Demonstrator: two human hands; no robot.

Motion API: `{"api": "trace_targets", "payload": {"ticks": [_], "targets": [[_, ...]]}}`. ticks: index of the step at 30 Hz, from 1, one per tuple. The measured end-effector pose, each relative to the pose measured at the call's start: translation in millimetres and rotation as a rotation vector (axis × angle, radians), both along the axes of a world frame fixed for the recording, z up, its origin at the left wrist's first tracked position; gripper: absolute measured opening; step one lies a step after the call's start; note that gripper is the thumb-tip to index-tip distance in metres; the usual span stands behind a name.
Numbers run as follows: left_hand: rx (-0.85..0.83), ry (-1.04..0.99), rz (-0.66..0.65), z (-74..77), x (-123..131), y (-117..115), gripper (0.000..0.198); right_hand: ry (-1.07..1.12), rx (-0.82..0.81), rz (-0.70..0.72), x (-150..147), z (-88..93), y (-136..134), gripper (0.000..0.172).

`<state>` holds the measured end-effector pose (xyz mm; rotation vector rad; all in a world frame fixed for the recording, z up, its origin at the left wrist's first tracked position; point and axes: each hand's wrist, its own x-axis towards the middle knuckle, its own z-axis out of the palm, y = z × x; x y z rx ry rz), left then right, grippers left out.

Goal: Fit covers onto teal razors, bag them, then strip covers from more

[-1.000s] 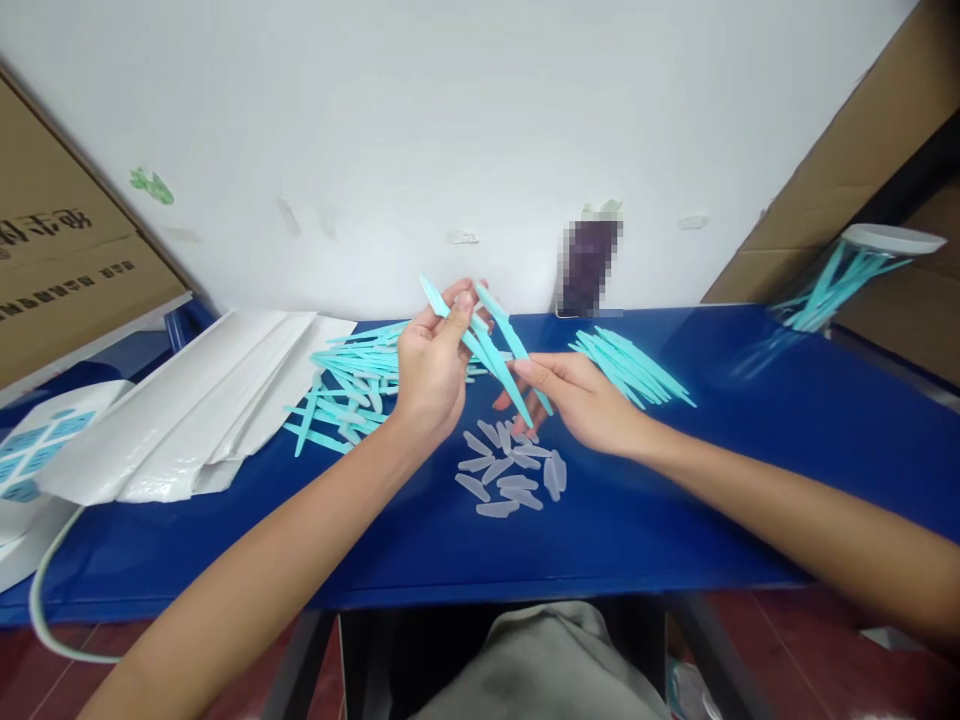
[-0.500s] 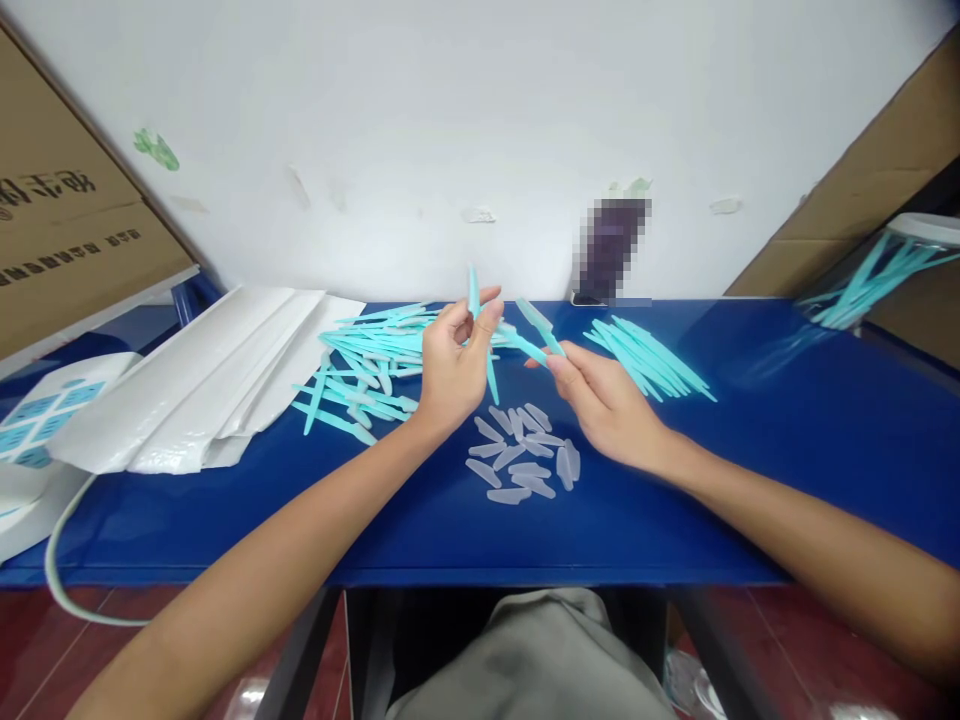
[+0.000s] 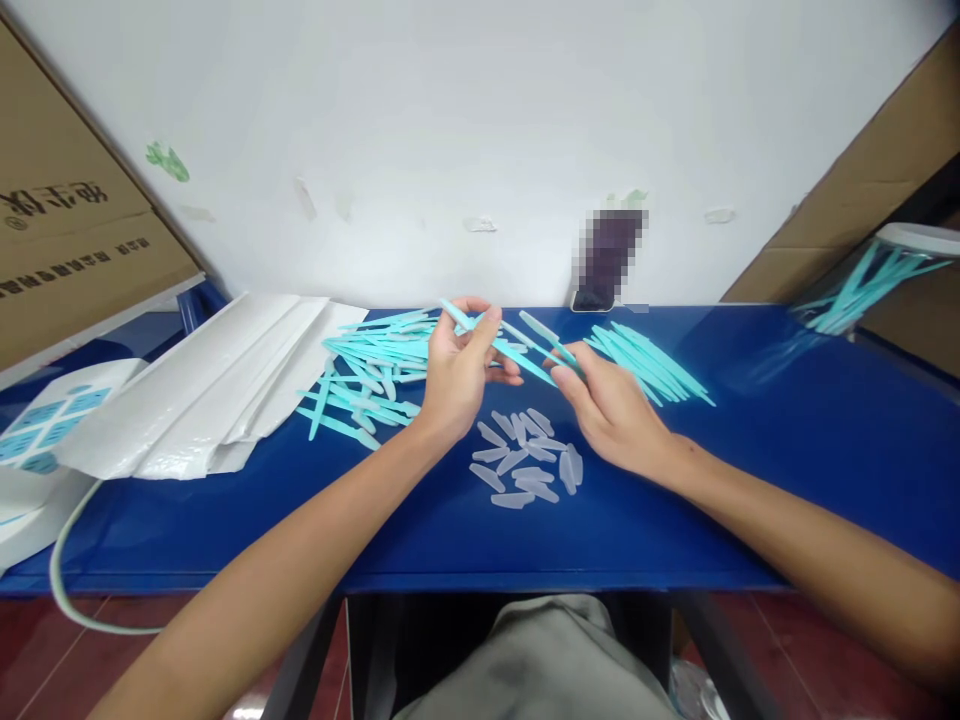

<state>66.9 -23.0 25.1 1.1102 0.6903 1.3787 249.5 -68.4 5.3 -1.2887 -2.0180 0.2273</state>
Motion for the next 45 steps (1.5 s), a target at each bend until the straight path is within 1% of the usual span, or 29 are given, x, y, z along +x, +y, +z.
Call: {"api": "trace_targets", "payload": {"ticks": [2, 5, 9, 12, 14, 16, 18, 22, 27, 30, 33, 36, 38, 40, 42, 43, 45], "targets": [[0.035, 0.009, -0.038, -2.3, 0.3, -0.1, 0.033, 0.01, -0.009, 0.005, 0.6, 2.1, -0.3, 0.029], [0.12, 0.041, -0.1, -10.0, 4.0, -0.7, 0.042, 0.029, -0.048, 0.034, -0.2, 4.6, -2.5, 0.029], [0.182, 0.091, -0.167, -20.5, 9.9, -4.5, 0.056, -0.018, -0.068, 0.13, -2.2, 3.9, -5.4, 0.02], [0.221, 0.178, -0.181, -22.4, 9.4, -7.6, 0.058, -0.075, -0.077, 0.178, -1.4, 1.3, -3.8, 0.018], [0.252, 0.265, -0.159, -21.1, 7.2, -9.1, 0.056, -0.107, -0.088, 0.185, 0.5, 0.1, -1.4, 0.02], [0.285, 0.338, -0.124, -19.0, 4.6, -10.3, 0.046, -0.13, -0.095, 0.175, 2.8, -0.3, 0.5, 0.02], [0.326, 0.358, -0.095, -17.6, 2.2, -11.1, 0.038, -0.128, -0.101, 0.151, 4.4, 0.3, 1.3, 0.02], [0.434, 0.355, -0.031, -19.2, -1.5, -10.1, 0.044, -0.064, -0.122, 0.11, 4.4, 2.2, -0.3, 0.023], [0.57, 0.488, 0.15, -23.0, -4.8, -5.5, 0.051, -0.034, -0.083, 0.074, 4.3, 1.5, -1.0, 0.033], [0.606, 0.523, 0.205, -21.7, -5.4, -4.4, 0.051, -0.049, -0.088, 0.059, 5.8, -0.1, 0.5, 0.034], [0.555, 0.498, 0.181, -19.1, -3.4, -6.2, 0.053, -0.086, -0.12, 0.062, 6.5, -1.4, 1.6, 0.034], [0.415, 0.433, 0.123, -16.4, 0.9, -9.9, 0.058, -0.118, -0.111, 0.04, 5.8, -1.8, 1.8, 0.034], [0.298, 0.356, 0.049, -14.3, 4.3, -12.1, 0.06, -0.141, -0.09, 0.014, 5.0, -1.5, 1.8, 0.034], [0.183, 0.246, -0.056, -11.7, 7.3, -13.1, 0.062, -0.15, -0.074, -0.008, 4.5, -0.9, 1.8, 0.033], [0.098, 0.139, -0.129, -9.2, 8.9, -12.4, 0.063, -0.136, -0.069, -0.016, 4.7, -0.5, 1.8, 0.032], [0.078, 0.1, -0.14, -8.4, 9.0, -11.4, 0.063, -0.122, -0.071, -0.011, 5.0, -0.4, 1.8, 0.032], [0.099, 0.068, -0.126, -9.2, 7.4, -8.5, 0.061, -0.091, -0.082, 0.022, 5.8, -0.9, 1.7, 0.031]]}}
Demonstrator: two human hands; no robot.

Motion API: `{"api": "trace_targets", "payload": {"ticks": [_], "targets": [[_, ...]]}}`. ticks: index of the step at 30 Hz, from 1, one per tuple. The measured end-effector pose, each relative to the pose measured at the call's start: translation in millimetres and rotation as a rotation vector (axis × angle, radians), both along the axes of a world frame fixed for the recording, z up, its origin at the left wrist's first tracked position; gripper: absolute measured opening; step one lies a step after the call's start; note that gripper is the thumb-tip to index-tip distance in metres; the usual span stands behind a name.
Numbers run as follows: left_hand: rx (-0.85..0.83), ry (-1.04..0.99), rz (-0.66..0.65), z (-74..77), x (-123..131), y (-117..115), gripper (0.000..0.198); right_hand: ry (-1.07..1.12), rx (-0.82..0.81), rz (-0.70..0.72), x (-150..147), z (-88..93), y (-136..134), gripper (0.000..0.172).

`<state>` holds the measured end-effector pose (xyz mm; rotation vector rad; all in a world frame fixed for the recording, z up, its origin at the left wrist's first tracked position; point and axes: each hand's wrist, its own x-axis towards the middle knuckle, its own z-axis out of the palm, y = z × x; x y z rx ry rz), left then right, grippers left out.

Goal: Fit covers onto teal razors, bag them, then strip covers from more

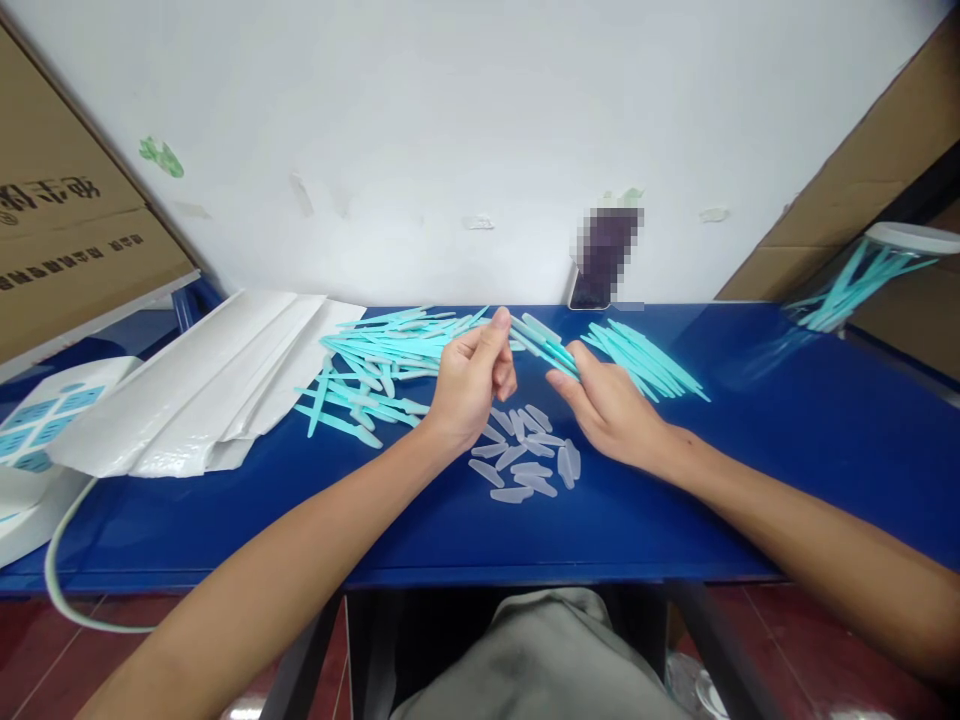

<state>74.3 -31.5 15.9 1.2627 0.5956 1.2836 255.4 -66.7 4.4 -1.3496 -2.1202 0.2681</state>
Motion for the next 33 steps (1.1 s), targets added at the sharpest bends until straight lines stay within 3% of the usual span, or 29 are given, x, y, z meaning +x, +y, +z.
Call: {"api": "trace_targets", "payload": {"ticks": [5, 9, 15, 21, 27, 33], "targets": [[0.262, 0.046, 0.084, -14.2, -10.6, 8.4, 0.053, 0.052, -0.036, 0.081, 1.8, -3.4, -0.6, 0.032], [0.41, 0.155, 0.147, -21.5, -14.2, 9.3, 0.058, 0.069, -0.05, 0.144, 0.7, -3.9, -1.9, 0.034], [0.363, 0.346, 0.213, -15.8, -6.7, 0.4, 0.062, -0.032, -0.064, 0.161, -3.4, 0.0, -3.8, 0.033], [0.319, 0.363, 0.176, -14.4, -5.4, -0.7, 0.062, -0.162, 0.019, 0.108, -5.2, 1.0, -6.9, 0.031], [0.365, 0.386, 0.219, -11.6, -7.6, 0.8, 0.06, -0.298, 0.143, 0.034, 4.9, 5.9, 2.2, 0.041], [0.363, 0.379, 0.243, -14.5, 0.7, -2.2, 0.062, -0.302, 0.091, 0.129, 13.5, 14.9, 12.3, 0.046]]}}
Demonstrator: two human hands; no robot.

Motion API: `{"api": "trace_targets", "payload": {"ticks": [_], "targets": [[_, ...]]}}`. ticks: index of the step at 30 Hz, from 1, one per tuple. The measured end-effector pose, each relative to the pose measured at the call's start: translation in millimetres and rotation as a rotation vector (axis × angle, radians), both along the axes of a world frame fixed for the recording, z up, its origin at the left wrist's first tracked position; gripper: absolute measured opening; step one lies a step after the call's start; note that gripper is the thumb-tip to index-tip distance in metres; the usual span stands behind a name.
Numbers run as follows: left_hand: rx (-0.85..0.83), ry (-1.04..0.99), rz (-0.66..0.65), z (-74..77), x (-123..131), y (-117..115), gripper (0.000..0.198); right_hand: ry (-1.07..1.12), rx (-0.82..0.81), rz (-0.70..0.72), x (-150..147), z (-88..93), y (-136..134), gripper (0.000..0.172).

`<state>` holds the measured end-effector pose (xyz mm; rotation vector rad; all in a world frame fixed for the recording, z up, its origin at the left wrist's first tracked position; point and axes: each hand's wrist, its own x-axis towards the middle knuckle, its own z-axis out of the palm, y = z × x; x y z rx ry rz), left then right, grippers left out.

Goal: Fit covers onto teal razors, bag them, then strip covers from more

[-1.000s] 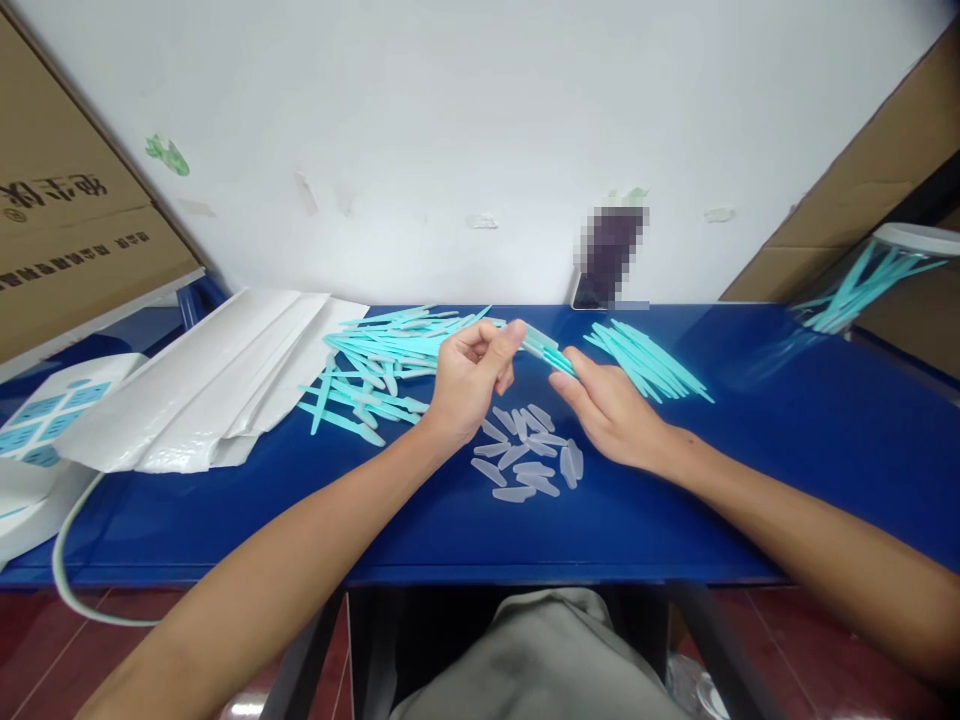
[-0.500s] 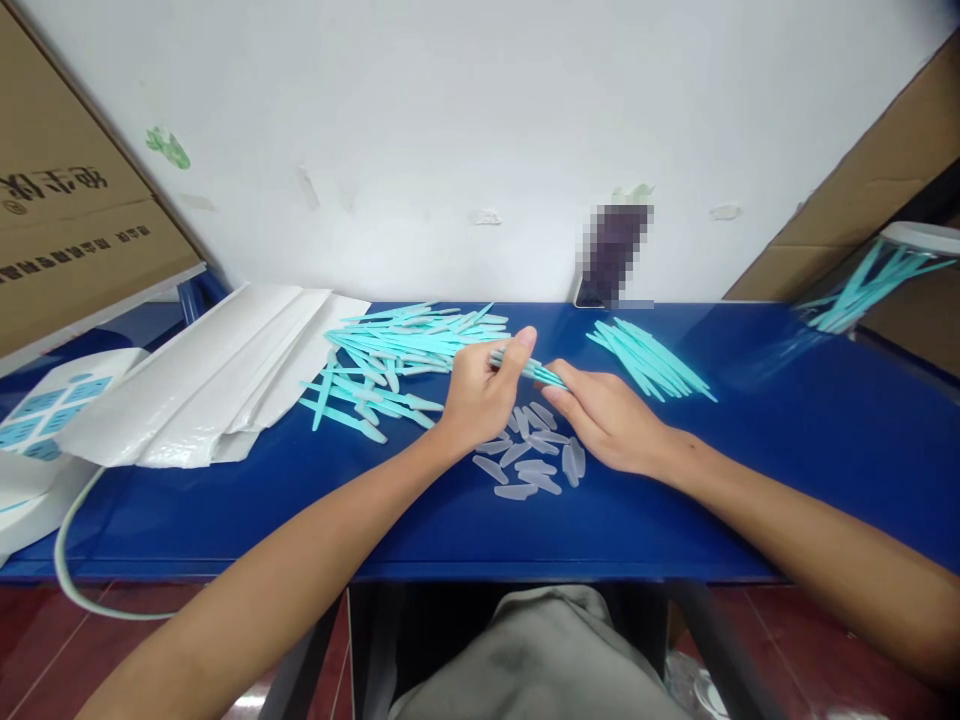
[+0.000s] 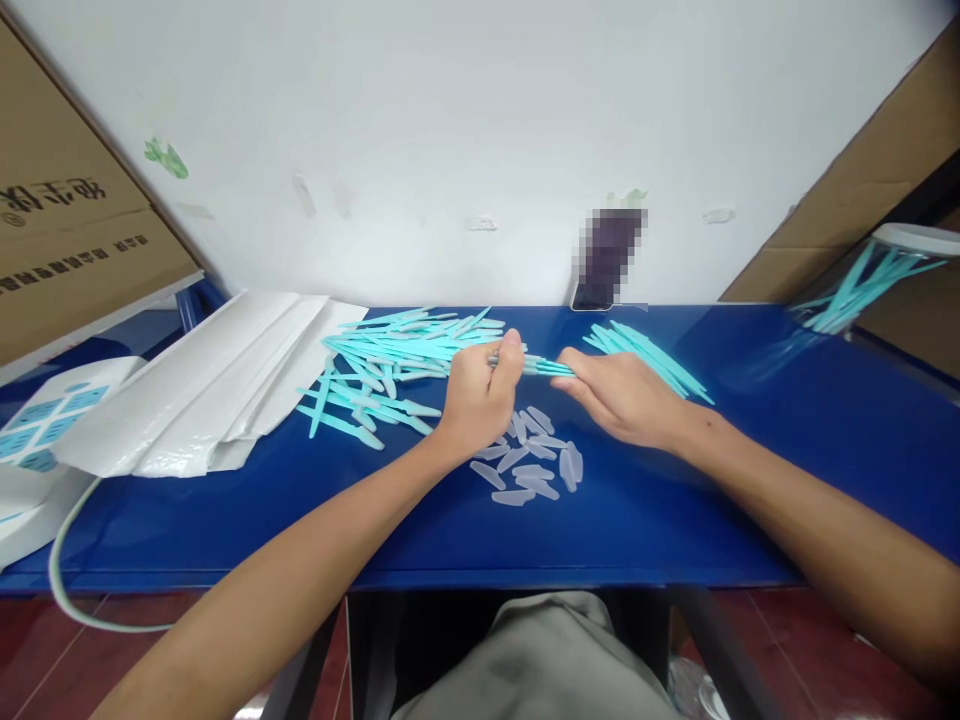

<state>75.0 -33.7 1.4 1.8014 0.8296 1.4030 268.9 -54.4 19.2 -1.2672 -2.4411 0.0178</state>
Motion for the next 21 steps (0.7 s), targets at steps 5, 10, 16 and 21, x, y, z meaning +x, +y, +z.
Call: {"api": "trace_targets", "payload": {"ticks": [5, 10, 16, 21], "targets": [[-0.038, -0.21, 0.179, 18.3, -33.1, 29.8, 0.065, 0.116, -0.069, -0.097, 41.9, 7.8, 12.7, 0.049], [0.087, -0.094, 0.346, 23.4, -65.7, 43.7, 0.059, 0.219, -0.057, -0.449, 108.1, 2.8, 36.8, 0.045], [0.555, 0.622, -0.132, 1.5, -41.3, 9.8, 0.053, 0.041, -0.154, -0.547, 132.5, -12.8, 44.2, 0.032], [0.626, 0.978, -0.246, -5.0, -29.4, -0.7, 0.057, -0.05, -0.216, -0.6, 123.7, -10.7, 35.9, 0.039]]}}
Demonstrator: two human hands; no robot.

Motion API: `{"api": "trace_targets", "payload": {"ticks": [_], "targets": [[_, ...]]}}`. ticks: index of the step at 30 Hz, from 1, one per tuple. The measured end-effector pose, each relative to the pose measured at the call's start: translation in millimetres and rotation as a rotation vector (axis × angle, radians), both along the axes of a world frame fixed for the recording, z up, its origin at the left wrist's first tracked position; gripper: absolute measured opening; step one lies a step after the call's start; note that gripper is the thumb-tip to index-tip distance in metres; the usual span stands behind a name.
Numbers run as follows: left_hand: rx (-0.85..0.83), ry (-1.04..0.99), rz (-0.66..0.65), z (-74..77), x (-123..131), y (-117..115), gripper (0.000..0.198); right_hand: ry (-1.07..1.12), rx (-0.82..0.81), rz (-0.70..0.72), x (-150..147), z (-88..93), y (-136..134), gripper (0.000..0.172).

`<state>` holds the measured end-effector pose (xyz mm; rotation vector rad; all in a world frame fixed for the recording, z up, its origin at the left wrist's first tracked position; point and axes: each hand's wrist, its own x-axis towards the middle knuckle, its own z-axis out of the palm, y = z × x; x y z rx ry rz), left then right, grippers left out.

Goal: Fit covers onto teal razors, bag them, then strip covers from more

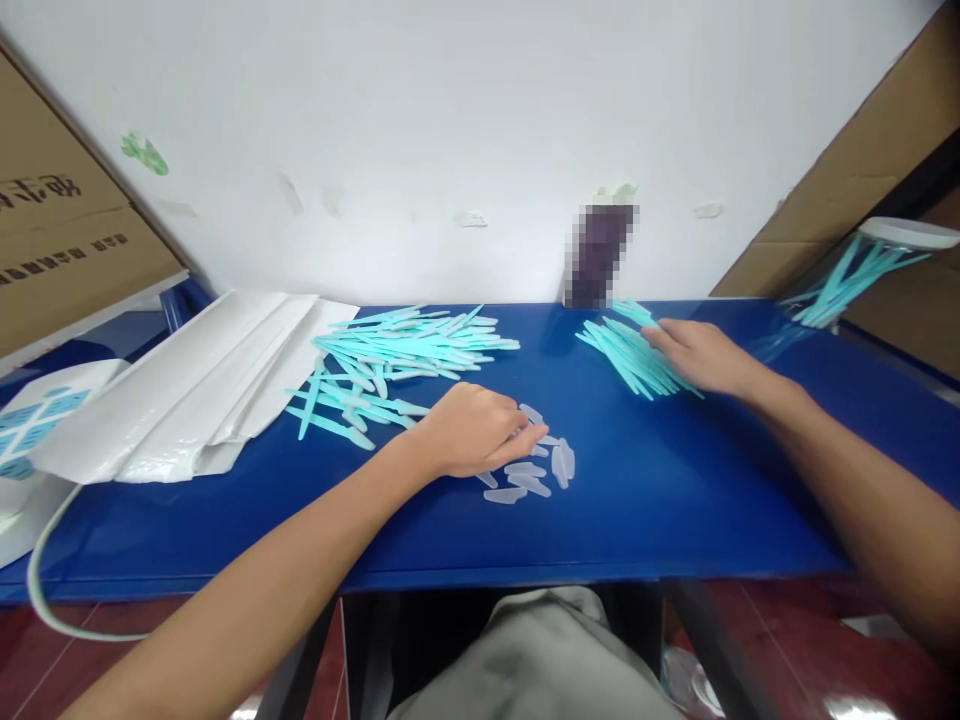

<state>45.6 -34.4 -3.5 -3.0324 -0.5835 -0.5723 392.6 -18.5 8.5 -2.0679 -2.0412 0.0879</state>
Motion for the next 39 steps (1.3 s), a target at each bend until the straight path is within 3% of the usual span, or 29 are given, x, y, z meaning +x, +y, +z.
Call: {"api": "trace_targets", "payload": {"ticks": [5, 19, 25, 31, 35, 39], "targets": [[0.042, 0.099, 0.11, -2.1, 2.3, -1.3, 0.06, -0.064, -0.106, -0.037, -18.7, 7.1, -3.7, 0.047], [-0.045, -0.109, 0.308, 4.1, -4.6, 6.8, 0.057, -0.278, -0.101, -0.212, -40.0, -1.2, -0.9, 0.052], [0.156, -0.012, 0.463, 0.8, -22.9, 31.9, 0.039, -0.348, -0.088, -0.184, -45.6, -1.4, -2.8, 0.049], [0.233, 0.046, 0.554, -7.6, -34.6, 45.3, 0.04, -0.338, -0.031, -0.165, -45.9, 1.0, -2.6, 0.042], [0.188, 0.009, 0.549, 1.1, -40.8, 49.3, 0.043, -0.307, 0.009, -0.161, -42.8, 3.6, -4.1, 0.041], [0.135, 0.026, 0.446, 20.0, -59.8, 58.1, 0.045, -0.208, 0.136, -0.089, -40.7, 6.0, -9.6, 0.036]]}}
